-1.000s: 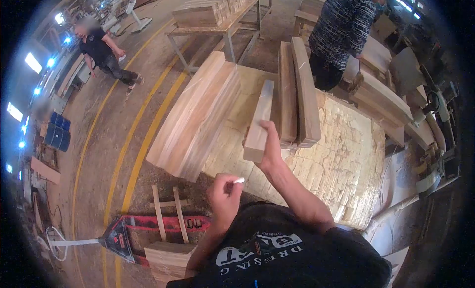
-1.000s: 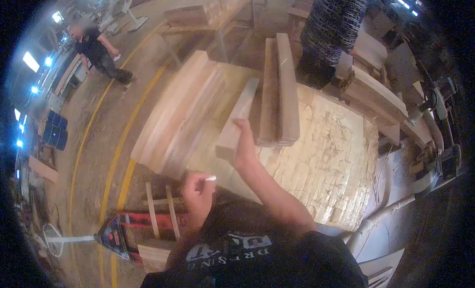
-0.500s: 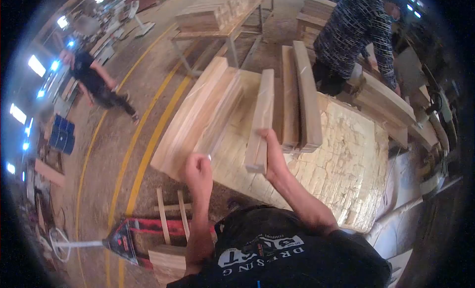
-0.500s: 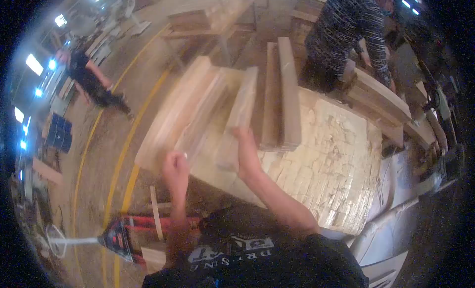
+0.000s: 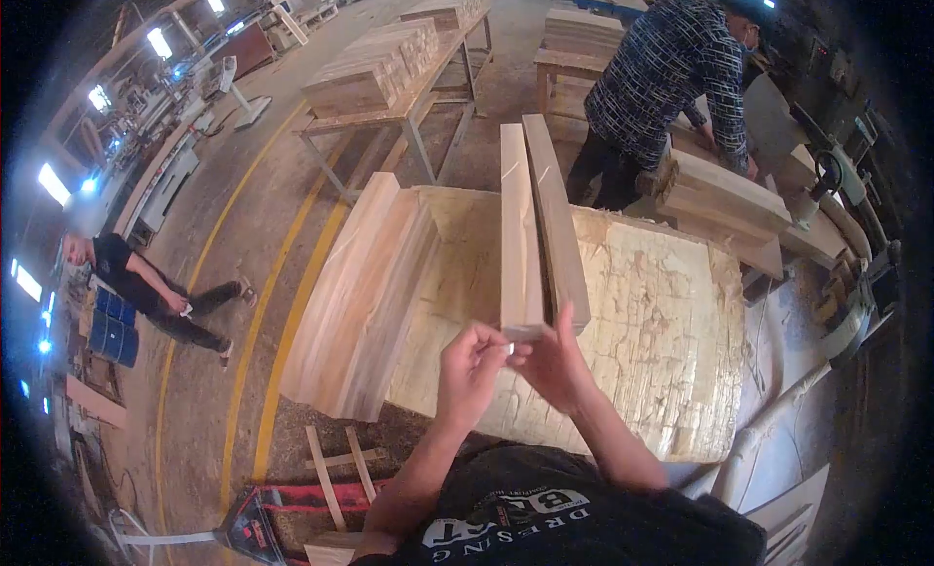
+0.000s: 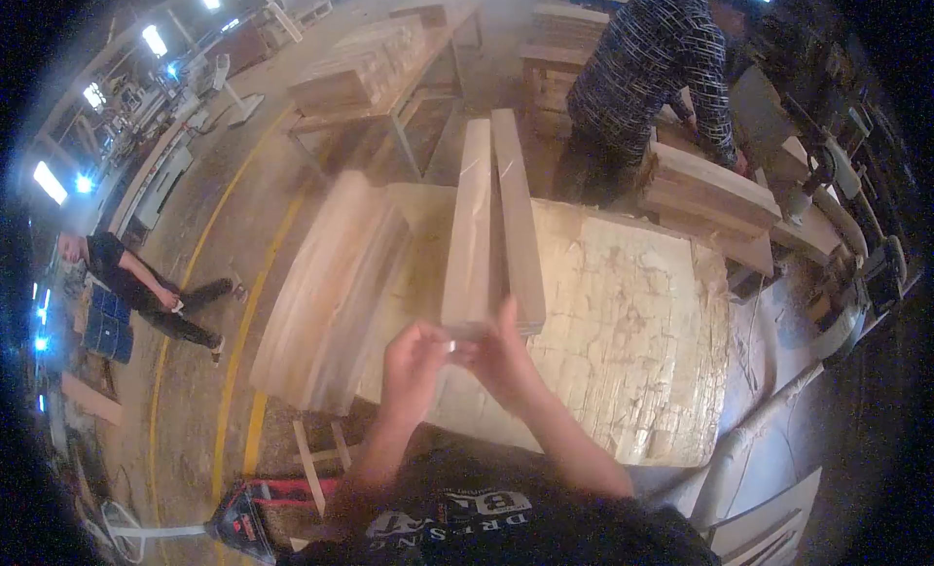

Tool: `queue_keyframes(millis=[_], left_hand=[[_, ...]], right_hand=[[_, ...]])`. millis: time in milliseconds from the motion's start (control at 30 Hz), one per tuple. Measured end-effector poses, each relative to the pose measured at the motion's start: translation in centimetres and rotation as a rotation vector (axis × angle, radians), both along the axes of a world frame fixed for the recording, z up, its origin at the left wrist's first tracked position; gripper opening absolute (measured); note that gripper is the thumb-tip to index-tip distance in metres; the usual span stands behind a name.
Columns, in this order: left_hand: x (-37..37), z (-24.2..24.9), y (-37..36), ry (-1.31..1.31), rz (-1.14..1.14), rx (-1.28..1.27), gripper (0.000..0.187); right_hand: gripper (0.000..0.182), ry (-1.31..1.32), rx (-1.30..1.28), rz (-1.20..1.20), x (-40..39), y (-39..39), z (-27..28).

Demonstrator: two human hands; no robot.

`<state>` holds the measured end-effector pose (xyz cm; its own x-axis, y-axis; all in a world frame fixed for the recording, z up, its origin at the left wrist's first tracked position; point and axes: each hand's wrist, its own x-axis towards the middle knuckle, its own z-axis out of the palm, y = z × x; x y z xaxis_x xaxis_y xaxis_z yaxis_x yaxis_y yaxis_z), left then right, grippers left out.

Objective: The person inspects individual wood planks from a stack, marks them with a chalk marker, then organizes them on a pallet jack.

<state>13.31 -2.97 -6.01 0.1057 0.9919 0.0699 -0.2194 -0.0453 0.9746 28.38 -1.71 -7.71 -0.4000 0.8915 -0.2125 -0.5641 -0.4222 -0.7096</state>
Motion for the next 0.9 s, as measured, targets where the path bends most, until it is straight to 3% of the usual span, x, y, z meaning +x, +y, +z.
queue_keyframes(millis=[67,100,133,167,200,233,267,300,333,367,400,433,467,500,567,600,667,767,900], left_hand=[[-0.3,-0.7,2.0,0.366,-0.132,0.002,0.005],[-0.4,-1.6,2.5,0.2,-0.193,-0.108,0.007],[-1.0,-2.7,3.3,0.195,-0.191,-0.11,0.007],[-2.1,-4.2,4.4,0.228,-0.048,-0.208,0.011],[-3.1,-6.1,5.8,0.264,0.091,-0.304,0.016],[-4.0,-9.0,8.3,0.27,0.084,-0.303,0.016],[-4.7,-12.6,11.6,0.38,0.123,-0.269,0.024],[-4.6,-15.6,14.3,0.481,0.165,-0.23,0.032],[-3.6,-17.7,16.7,0.465,0.164,-0.213,0.032],[-2.2,-19.0,19.7,0.286,0.115,-0.332,0.039],[-0.4,-18.7,22.8,0.107,0.054,-0.433,0.046],[1.0,-19.0,25.2,0.011,0.03,-0.463,0.046],[2.1,-19.6,26.9,-0.035,0.039,-0.454,0.046],[3.1,-20.3,28.1,-0.077,0.05,-0.451,0.046],[4.6,-21.4,29.2,-0.131,0.072,-0.439,0.045],[4.9,-21.8,29.4,-0.147,0.078,-0.439,0.045],[5.1,-22.5,28.7,-0.157,0.088,-0.442,0.045],[5.5,-23.2,27.1,-0.132,0.093,-0.457,0.045],[9.0,-23.6,23.5,-0.019,0.044,-0.469,0.044]], right_hand=[[0.094,-0.206,0.098,0.1,2.0,-3.7,-2.7],[0.089,-0.351,0.17,0.186,3.8,-5.3,-4.0],[0.077,-0.576,0.267,0.296,6.0,-6.6,-5.9],[0.066,-0.8,0.366,0.401,8.1,-6.8,-8.2],[0.054,-0.709,0.299,0.272,10.3,-5.7,-11.0],[0.042,-0.616,0.229,0.145,11.7,-5.0,-12.9],[0.039,-0.684,0.04,-0.054,12.3,-2.8,-11.4],[0.044,-0.714,0.011,-0.225,13.2,0.0,-13.2],[0.055,-0.686,0.037,-0.36,12.9,2.7,-11.5],[0.069,-0.641,0.026,-0.379,13.1,5.9,-12.4],[0.083,-0.552,0.09,-0.329,13.3,9.0,-14.6],[0.089,-0.324,-0.004,-0.234,12.8,12.3,-15.1],[0.094,-0.342,-0.017,-0.135,12.2,15.3,-15.9],[0.095,-0.314,-0.097,-0.13,11.0,17.4,-15.2],[0.092,-0.192,0.1,0.024,10.1,21.8,-17.8],[0.092,-0.191,0.112,0.01,9.4,22.4,-16.3],[0.09,-0.191,0.153,-0.103,7.7,20.4,-12.7],[0.086,-0.224,0.18,-0.213,7.9,19.8,-14.8],[0.079,-0.336,0.056,-0.386,10.5,15.4,-11.0]])
